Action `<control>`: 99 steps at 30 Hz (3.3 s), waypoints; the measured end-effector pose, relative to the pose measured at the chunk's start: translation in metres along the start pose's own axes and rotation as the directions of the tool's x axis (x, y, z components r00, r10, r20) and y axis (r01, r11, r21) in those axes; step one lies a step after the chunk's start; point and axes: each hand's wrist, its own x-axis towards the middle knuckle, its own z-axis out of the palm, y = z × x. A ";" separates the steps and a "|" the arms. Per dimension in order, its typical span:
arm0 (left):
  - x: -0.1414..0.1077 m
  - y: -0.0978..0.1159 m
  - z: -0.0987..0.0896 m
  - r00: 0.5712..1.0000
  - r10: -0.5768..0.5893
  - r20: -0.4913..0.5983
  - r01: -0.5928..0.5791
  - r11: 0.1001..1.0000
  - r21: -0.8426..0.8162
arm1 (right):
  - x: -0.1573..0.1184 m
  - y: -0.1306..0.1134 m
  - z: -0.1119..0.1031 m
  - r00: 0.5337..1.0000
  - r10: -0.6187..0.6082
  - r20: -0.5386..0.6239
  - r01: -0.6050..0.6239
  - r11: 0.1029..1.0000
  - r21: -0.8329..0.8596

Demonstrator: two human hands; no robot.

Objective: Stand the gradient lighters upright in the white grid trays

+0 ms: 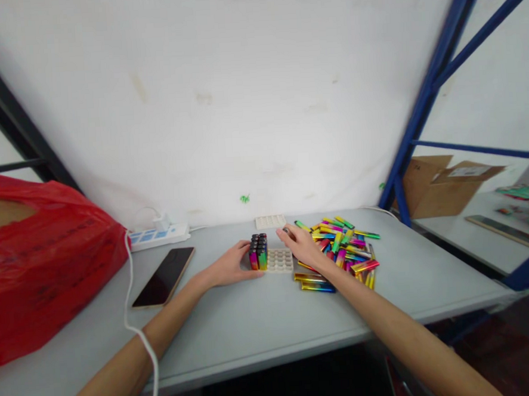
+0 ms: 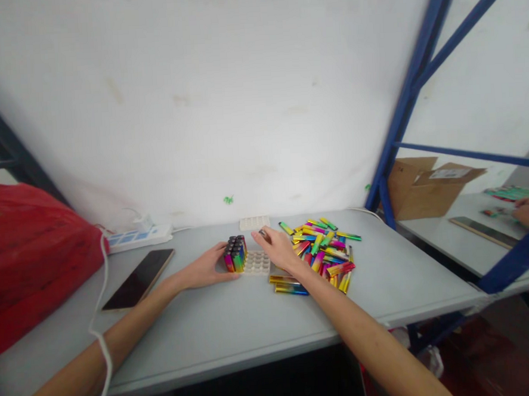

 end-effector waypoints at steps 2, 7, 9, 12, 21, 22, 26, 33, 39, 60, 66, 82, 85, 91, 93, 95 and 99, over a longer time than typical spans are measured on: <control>0.000 0.000 0.000 1.000 -0.005 -0.002 0.005 1.000 -0.008 | -0.001 -0.001 0.002 0.999 -0.029 0.031 0.030 0.999 -0.021; 0.001 -0.001 0.001 1.000 -0.022 0.016 0.022 1.000 -0.003 | -0.002 -0.002 0.006 0.976 -0.198 0.088 0.203 0.978 -0.054; 0.001 -0.002 0.002 1.000 -0.014 0.014 0.014 1.000 -0.005 | -0.002 -0.002 0.007 0.978 -0.189 0.090 0.194 0.979 -0.063; 0.001 -0.003 0.002 1.000 -0.007 0.011 0.007 1.000 -0.009 | 0.000 0.002 0.009 0.990 -0.124 0.068 0.127 0.990 -0.055; 0.000 0.000 0.000 0.999 -0.017 0.044 0.016 1.000 0.008 | 0.007 0.018 0.014 0.932 -0.236 0.275 0.274 0.956 -0.109; 0.001 0.000 0.001 0.999 -0.020 0.043 0.020 1.000 0.008 | 0.007 0.019 0.014 0.933 -0.242 0.267 0.282 0.951 -0.124; 0.001 0.000 0.001 0.999 -0.013 0.043 0.013 1.000 0.005 | 0.008 0.023 0.012 0.936 -0.238 0.260 0.278 0.952 -0.128; 0.000 -0.001 0.001 0.999 -0.009 0.034 0.009 1.000 -0.001 | 0.009 0.026 0.014 0.938 -0.207 0.277 0.270 0.938 -0.215; 0.000 -0.003 0.002 1.000 0.003 0.029 -0.002 1.000 -0.012 | 0.009 0.022 0.017 0.935 -0.160 0.318 0.262 0.914 -0.311; -0.001 0.001 -0.001 0.998 -0.001 0.059 0.000 1.000 0.023 | 0.005 0.042 -0.045 0.963 -0.046 0.266 0.120 0.955 -0.270; -0.001 0.002 -0.001 0.997 -0.010 0.079 0.008 1.000 0.030 | 0.013 0.029 -0.038 0.998 0.045 0.053 -0.055 0.979 0.197; 0.001 -0.001 0.002 0.998 -0.001 0.057 0.000 1.000 0.015 | 0.001 -0.002 0.000 0.992 0.083 -0.096 -0.085 0.996 -0.017; 0.001 -0.001 0.002 0.999 -0.002 0.053 0.001 1.000 0.010 | 0.000 -0.003 0.004 0.988 0.109 -0.107 -0.115 0.992 -0.054; 0.001 0.001 0.001 0.999 0.001 0.054 -0.001 1.000 0.005 | -0.002 -0.010 0.004 0.994 0.042 -0.106 -0.050 0.995 -0.081; 0.000 0.001 0.001 0.999 0.001 0.050 -0.002 1.000 0.009 | -0.003 -0.012 0.002 0.994 0.005 -0.108 -0.013 0.997 -0.074; 0.000 0.000 0.001 0.999 0.001 0.053 -0.002 1.000 0.015 | -0.004 -0.013 0.001 0.995 -0.031 -0.091 0.026 0.998 -0.064; 0.000 0.001 0.001 0.997 -0.008 0.073 0.007 1.000 0.021 | -0.005 -0.014 0.001 0.999 -0.042 -0.028 0.039 0.995 -0.091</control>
